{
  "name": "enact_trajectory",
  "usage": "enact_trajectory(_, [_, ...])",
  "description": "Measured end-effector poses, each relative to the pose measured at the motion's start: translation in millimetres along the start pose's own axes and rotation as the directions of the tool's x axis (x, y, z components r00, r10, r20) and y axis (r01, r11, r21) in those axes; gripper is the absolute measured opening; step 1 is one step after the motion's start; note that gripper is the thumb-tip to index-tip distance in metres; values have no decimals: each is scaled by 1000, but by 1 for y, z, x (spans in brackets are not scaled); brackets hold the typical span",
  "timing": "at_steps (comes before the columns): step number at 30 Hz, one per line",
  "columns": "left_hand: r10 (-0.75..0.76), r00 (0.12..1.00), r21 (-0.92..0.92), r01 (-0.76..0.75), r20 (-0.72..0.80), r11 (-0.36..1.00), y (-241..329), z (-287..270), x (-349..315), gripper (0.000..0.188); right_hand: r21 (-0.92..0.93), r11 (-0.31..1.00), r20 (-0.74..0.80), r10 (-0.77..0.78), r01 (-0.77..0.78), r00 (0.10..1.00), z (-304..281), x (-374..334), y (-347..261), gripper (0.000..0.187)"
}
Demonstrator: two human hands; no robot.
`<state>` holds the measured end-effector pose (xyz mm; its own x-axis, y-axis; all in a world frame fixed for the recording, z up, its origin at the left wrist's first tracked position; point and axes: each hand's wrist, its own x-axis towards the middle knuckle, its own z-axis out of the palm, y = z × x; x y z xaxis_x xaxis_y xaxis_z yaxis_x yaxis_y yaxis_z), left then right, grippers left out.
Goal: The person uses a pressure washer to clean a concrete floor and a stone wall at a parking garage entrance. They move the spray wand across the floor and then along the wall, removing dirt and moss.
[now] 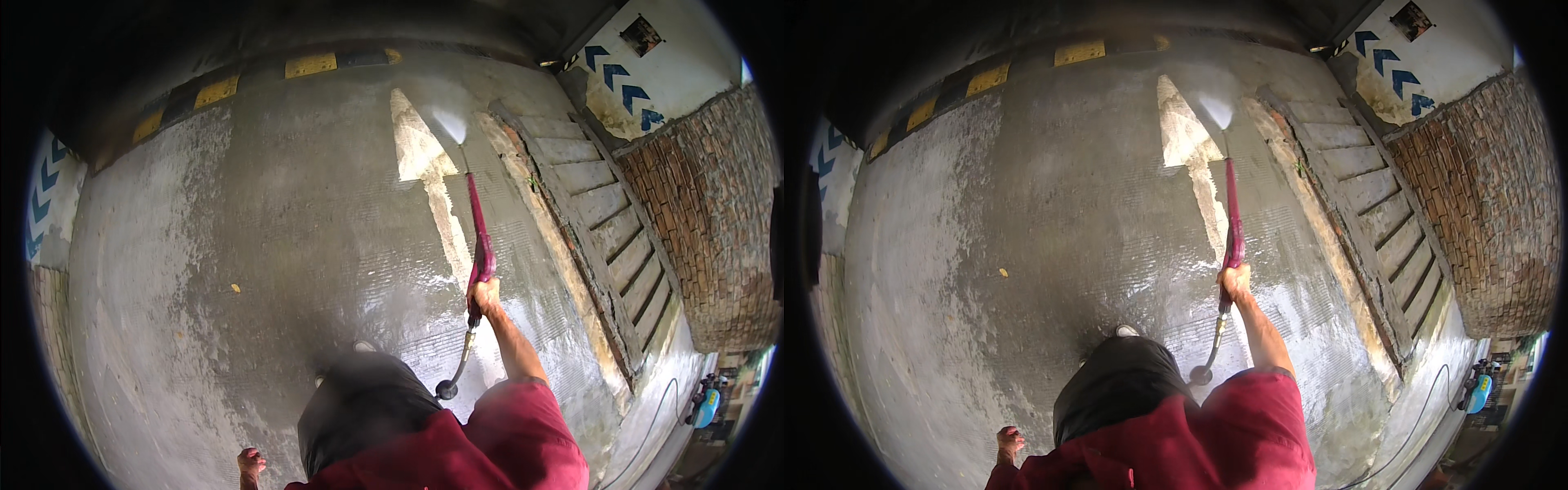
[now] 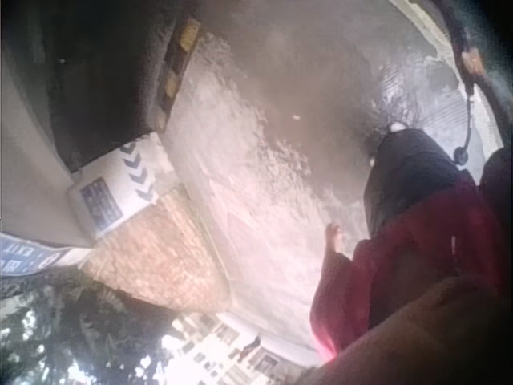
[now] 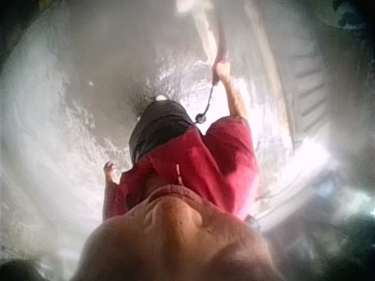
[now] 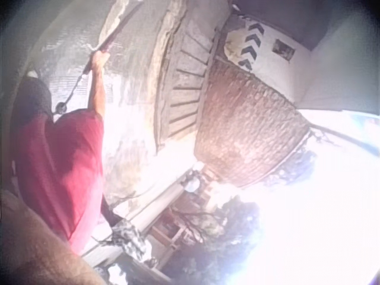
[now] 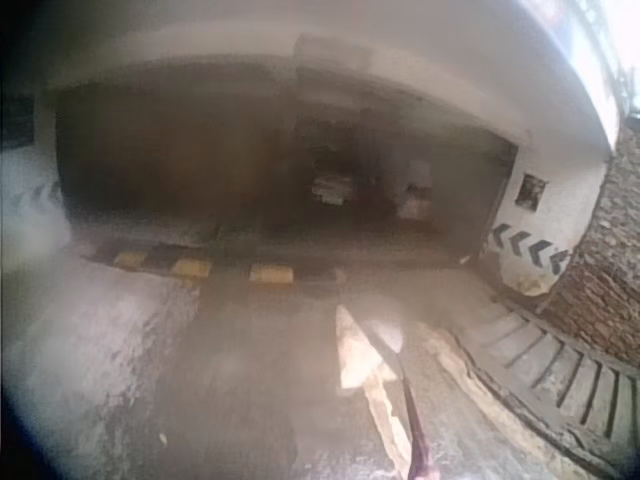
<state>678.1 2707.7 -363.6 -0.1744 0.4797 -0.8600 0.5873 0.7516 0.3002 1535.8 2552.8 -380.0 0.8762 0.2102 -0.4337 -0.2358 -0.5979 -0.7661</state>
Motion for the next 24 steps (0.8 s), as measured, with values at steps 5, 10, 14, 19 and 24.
enact_trajectory(5, [58,998,1,-58,26,998,26,9,11,24,-71,997,-18,-40,38,999,-8,18,-35,4])
enact_trajectory(10, [25,1000,-21,-25,-2,999,26,12,6,24,-269,959,22,-87,90,996,11,22,-68,6])
enact_trajectory(14, [-49,995,-41,46,-86,998,4,2,-14,23,-295,946,120,-100,132,988,47,28,-88,9])
enact_trajectory(19, [-95,984,-154,72,-148,985,-40,-6,-51,21,-348,892,341,-166,288,925,124,24,-110,8])
enact_trajectory(24, [-106,985,-257,69,-133,964,-86,-3,-76,26,-355,843,454,-222,404,863,202,-21,-132,13])
